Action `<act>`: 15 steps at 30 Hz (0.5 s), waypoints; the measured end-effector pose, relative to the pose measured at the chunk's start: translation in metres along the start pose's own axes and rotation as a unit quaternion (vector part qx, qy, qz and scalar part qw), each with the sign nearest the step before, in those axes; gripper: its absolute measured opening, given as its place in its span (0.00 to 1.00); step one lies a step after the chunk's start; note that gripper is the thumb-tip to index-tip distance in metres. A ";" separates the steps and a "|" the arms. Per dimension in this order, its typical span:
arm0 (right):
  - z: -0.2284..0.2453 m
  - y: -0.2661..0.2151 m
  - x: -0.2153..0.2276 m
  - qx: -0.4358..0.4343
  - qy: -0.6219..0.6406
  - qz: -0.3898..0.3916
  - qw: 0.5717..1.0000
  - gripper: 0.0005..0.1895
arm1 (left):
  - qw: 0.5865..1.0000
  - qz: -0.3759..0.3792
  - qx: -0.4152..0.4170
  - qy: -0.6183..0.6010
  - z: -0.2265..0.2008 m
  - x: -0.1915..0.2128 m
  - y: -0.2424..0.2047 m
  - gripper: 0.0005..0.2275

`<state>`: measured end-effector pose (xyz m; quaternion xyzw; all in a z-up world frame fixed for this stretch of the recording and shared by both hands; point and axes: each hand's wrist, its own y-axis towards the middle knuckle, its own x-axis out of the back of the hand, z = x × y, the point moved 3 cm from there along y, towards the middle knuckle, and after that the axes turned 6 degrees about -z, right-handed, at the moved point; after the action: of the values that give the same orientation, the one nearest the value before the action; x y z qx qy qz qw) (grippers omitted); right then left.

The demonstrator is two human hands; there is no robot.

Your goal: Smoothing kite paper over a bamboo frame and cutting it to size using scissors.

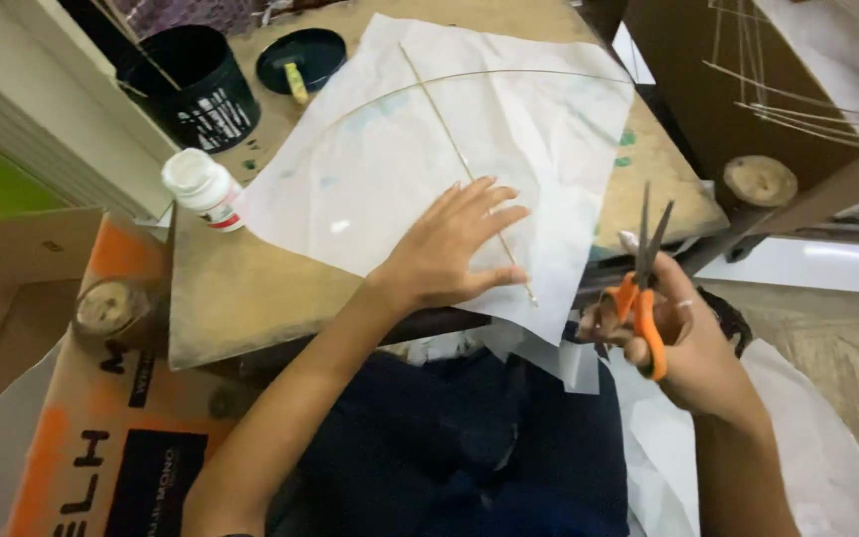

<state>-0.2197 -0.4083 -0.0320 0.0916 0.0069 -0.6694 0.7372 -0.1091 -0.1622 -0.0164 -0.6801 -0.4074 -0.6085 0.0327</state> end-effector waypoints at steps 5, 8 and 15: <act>-0.017 -0.019 0.014 0.051 0.061 0.038 0.996 0.60 | 0.993 0.115 0.006 0.004 -0.006 -0.035 0.021 0.37; -0.019 -0.027 0.016 0.052 0.035 0.023 0.998 0.59 | 0.992 0.120 0.035 0.007 -0.009 -0.048 0.032 0.35; -0.051 -0.049 0.032 0.067 0.087 0.054 0.992 0.59 | 0.981 0.146 0.129 0.027 -0.030 -0.060 0.060 0.36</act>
<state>-0.2590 -0.4368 -0.0929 0.1990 0.0211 -0.6173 0.7609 -0.0934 -0.2495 -0.0326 -0.7053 -0.3780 -0.5580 0.2196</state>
